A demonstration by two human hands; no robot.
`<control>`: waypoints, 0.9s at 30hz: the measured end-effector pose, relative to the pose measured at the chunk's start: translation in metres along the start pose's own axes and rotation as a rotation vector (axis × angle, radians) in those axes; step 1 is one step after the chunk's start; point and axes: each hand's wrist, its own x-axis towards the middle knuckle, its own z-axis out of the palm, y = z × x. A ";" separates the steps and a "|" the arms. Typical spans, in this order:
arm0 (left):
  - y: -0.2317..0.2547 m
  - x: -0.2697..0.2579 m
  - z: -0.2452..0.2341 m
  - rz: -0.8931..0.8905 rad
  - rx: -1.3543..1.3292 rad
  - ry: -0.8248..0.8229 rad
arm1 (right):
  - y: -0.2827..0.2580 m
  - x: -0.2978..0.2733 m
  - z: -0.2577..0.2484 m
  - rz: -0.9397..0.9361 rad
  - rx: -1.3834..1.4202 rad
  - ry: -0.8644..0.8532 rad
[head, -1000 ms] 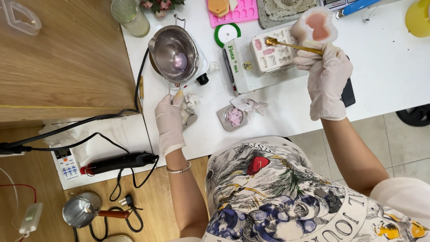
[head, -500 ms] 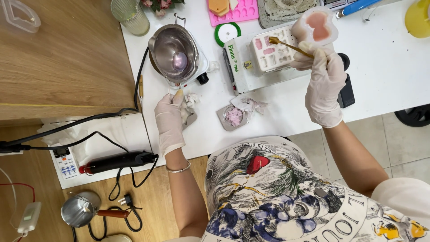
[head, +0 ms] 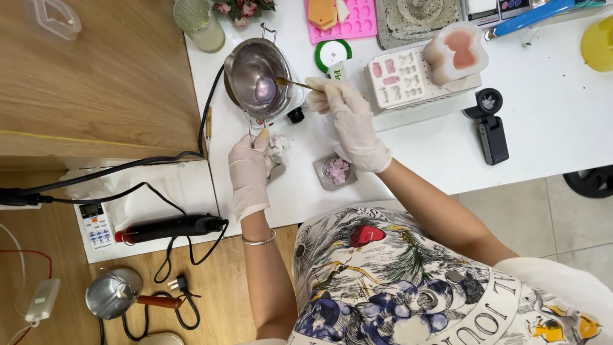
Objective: Melting and mixing purple candle wax in a pot using a spoon and a heat gun at a workbench.
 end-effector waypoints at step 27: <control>0.008 -0.005 0.001 -0.005 0.092 0.002 | 0.007 0.010 -0.013 0.328 0.469 0.179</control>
